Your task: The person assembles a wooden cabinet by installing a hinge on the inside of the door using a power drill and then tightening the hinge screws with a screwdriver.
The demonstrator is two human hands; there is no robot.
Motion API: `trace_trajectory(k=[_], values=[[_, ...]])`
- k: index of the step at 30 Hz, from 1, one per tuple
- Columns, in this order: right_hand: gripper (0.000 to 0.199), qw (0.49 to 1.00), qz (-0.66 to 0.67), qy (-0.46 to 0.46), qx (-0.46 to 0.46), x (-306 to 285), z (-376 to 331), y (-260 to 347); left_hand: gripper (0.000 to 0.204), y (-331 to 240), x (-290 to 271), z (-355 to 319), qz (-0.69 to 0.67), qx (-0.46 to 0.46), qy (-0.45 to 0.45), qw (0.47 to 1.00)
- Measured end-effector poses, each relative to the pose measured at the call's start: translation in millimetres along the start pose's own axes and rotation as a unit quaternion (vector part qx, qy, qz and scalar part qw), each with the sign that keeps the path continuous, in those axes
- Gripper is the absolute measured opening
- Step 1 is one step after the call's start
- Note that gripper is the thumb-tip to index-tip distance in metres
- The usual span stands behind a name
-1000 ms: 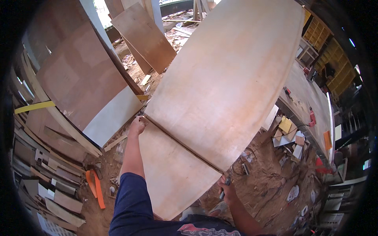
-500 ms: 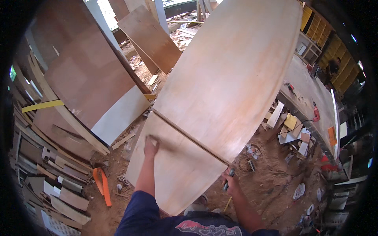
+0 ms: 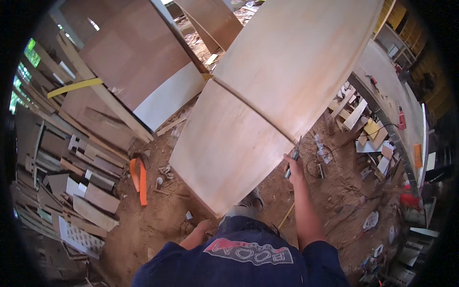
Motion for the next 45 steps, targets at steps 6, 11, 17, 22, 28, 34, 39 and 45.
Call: trace_trajectory(k=[6, 11, 17, 22, 28, 34, 39, 45], values=[[0.056, 0.998, -0.020, -0.047, -0.042, 1, -47, -56, 0.038, -8, -42, -83, -0.315, -0.244, -0.184, 0.898], [0.048, 0.999, -0.029, 0.006, 0.039, 33, -125, -167, 0.048, -1, 10, -164, -0.373, -0.272, -0.257, 0.849], [0.045, 0.985, -0.077, -0.015, 0.151, 20, -218, -258, 0.052, -10, 78, -242, -0.407, -0.331, -0.188, 0.831], [0.042, 0.971, -0.164, -0.004, 0.177, -18, -268, -310, 0.052, 8, 119, -274, -0.369, -0.364, -0.146, 0.842], [0.035, 0.942, -0.229, 0.004, 0.246, -42, -287, -359, 0.049, 39, 77, -299, -0.403, -0.397, -0.250, 0.786], [0.036, 0.947, -0.226, 0.013, 0.227, 34, -261, -339, 0.042, 110, 37, -275, -0.467, -0.350, -0.343, 0.736], [0.041, 0.944, -0.321, 0.015, 0.067, 102, -202, -302, 0.037, 211, -13, -201, -0.480, -0.340, -0.349, 0.729], [0.042, 0.834, -0.548, -0.002, -0.062, 192, -125, -215, 0.044, 334, -147, -67, -0.467, -0.284, -0.319, 0.774]])
Point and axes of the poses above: each hand's wrist, its own z-axis towards the middle knuckle, its own x-axis out of the palm, y = z × x, the point moved 6 cm from there along z, towards the middle knuckle, and after that the axes turned 5 degrees about -x, right-handed, at the moved point
